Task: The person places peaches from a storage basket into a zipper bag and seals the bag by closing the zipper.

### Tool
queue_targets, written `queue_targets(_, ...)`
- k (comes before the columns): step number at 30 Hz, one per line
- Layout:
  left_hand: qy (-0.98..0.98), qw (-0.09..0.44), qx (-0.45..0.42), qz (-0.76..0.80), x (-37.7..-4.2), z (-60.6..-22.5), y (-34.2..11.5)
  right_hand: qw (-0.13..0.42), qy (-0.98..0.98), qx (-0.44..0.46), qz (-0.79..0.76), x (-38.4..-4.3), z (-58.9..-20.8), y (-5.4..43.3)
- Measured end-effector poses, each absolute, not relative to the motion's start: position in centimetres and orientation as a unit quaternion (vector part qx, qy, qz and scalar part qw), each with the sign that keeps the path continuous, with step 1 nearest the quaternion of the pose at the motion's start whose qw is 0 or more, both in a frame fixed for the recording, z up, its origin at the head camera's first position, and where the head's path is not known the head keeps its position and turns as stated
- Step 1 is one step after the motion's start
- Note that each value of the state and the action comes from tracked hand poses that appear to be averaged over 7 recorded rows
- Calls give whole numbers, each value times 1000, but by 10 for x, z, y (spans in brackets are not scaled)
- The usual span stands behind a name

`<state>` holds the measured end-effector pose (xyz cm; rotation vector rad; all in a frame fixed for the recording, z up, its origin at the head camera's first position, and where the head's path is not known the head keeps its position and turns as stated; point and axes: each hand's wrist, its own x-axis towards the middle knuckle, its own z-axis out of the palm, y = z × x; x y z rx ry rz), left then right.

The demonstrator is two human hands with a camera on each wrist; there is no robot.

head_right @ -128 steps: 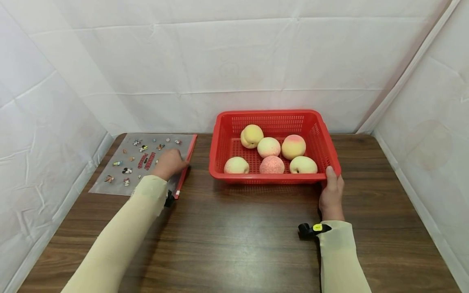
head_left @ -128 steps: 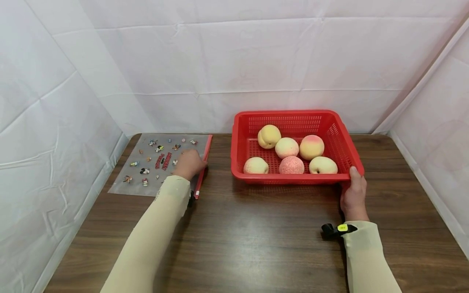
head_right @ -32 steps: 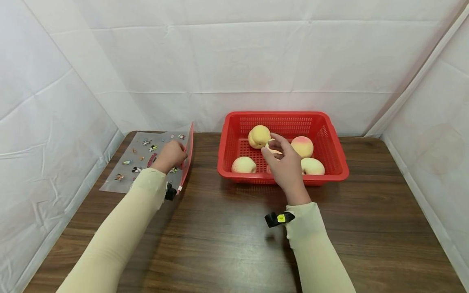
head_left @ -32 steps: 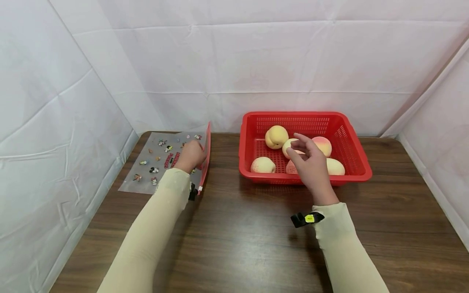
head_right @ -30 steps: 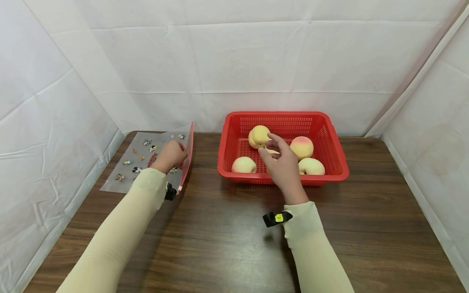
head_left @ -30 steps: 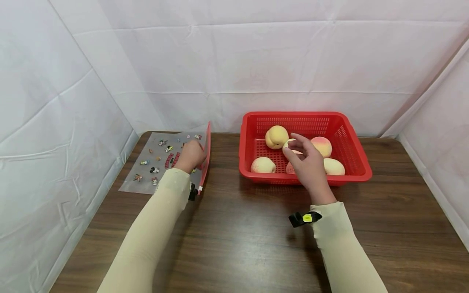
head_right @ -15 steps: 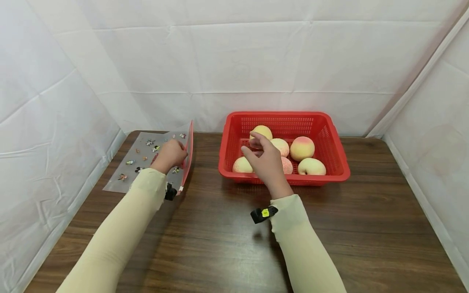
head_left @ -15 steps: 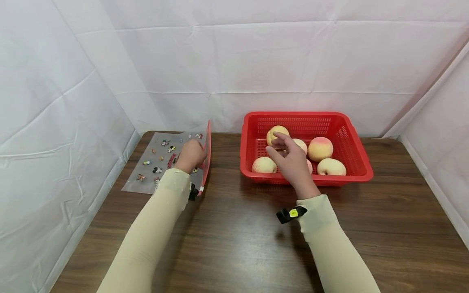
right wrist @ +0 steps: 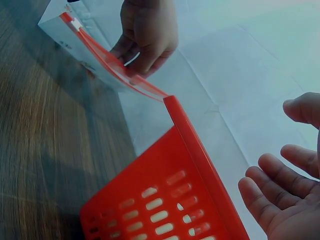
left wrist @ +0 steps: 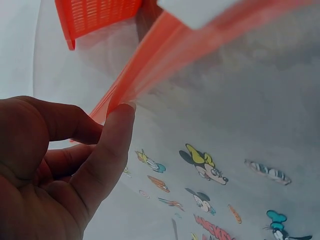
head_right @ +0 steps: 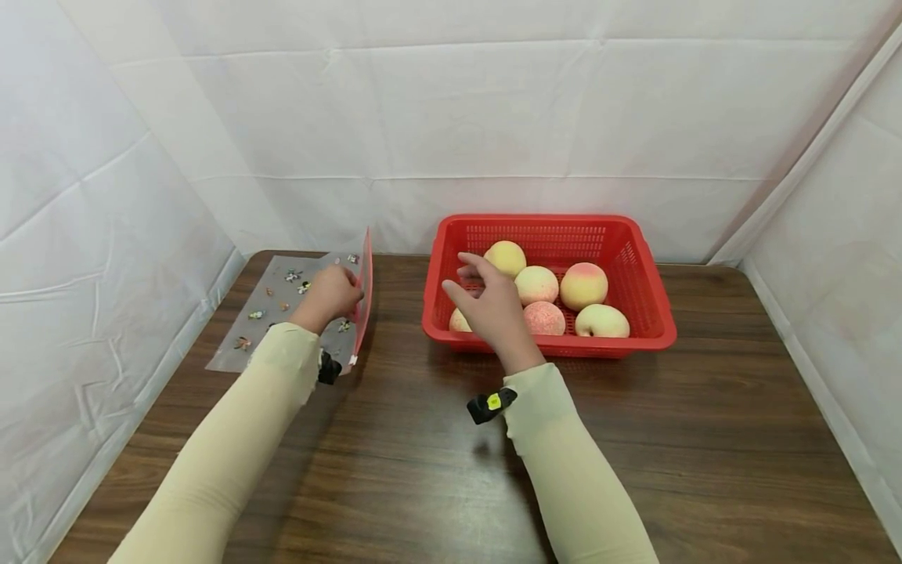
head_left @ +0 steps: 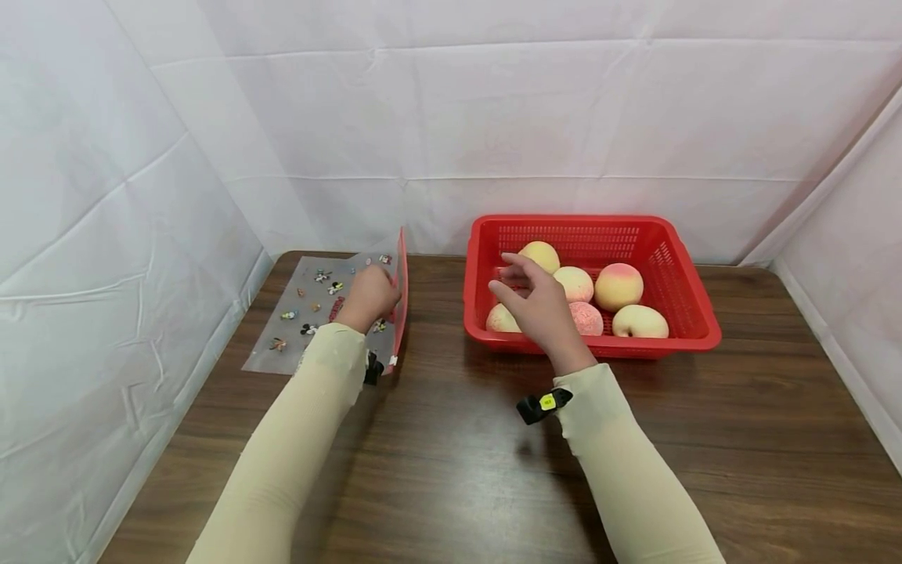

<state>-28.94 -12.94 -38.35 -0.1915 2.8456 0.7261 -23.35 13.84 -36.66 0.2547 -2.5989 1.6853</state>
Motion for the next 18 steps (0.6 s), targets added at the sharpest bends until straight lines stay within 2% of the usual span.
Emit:
queue_targets(9, 968, 97, -55, 223, -287, -376, -124, -18, -853, 76, 517, -240, -367, 123)
queue_targets(18, 960, 113, -55, 250, -285, -370, -120, -23, -852, 101, 513, -243, -373, 112)
